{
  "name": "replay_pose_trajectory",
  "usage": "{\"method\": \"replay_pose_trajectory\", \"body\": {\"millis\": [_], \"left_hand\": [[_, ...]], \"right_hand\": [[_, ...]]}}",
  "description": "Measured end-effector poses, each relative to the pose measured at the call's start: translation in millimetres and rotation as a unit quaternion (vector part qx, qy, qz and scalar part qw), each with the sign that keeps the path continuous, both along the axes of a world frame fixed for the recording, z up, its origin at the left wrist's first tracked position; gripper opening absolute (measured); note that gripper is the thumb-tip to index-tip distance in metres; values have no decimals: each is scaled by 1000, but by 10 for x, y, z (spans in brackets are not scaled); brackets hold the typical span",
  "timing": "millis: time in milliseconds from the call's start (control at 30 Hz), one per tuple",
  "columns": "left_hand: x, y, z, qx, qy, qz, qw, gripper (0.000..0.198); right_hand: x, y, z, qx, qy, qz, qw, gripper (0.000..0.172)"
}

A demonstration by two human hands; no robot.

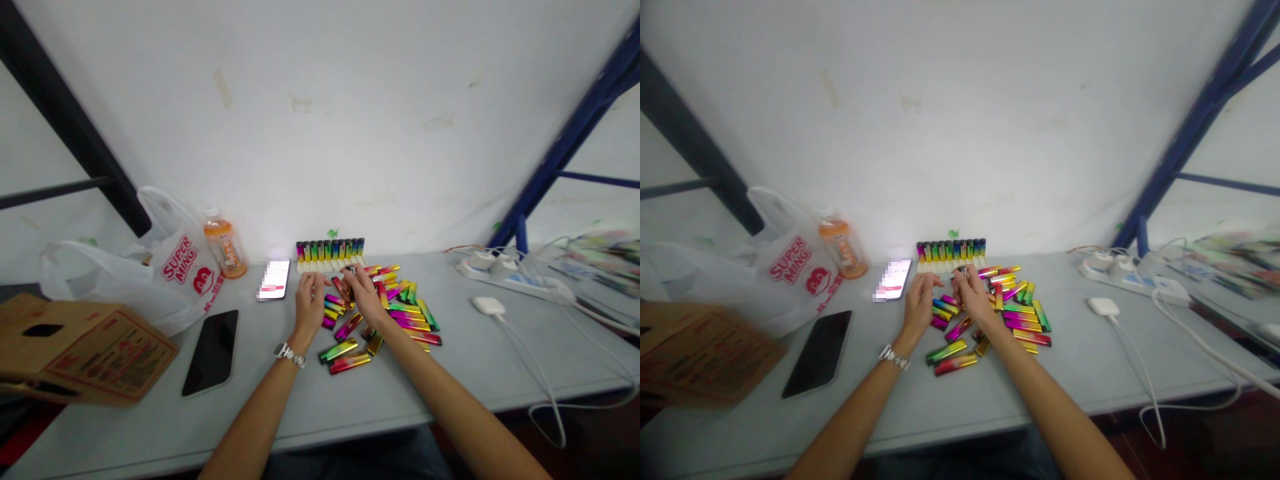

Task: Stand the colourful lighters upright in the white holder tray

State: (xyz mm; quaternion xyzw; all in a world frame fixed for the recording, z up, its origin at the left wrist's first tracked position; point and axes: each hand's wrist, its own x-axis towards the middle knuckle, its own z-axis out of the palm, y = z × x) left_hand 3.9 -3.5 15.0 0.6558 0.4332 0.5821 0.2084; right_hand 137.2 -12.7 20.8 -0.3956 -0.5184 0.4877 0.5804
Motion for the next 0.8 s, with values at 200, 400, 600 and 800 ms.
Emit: {"method": "replay_pose_trajectory", "body": {"millis": [200,400,600,800], "left_hand": [[15,1,-48,-19,0,5,1000,29],[23,11,-68,-22,17,-2,1000,27],[58,5,-59,-6,26,-25,999,26],[63,-5,-46,1,35,-32,999,30]], "right_hand": [[70,-62,-127,33,-155,-97,983,49],[14,-107,-136,63,-197,-189,960,42],[-5,-117,-152,82,-210,-193,955,36],[-12,-131,-173,85,-215,-189,954,36]]}}
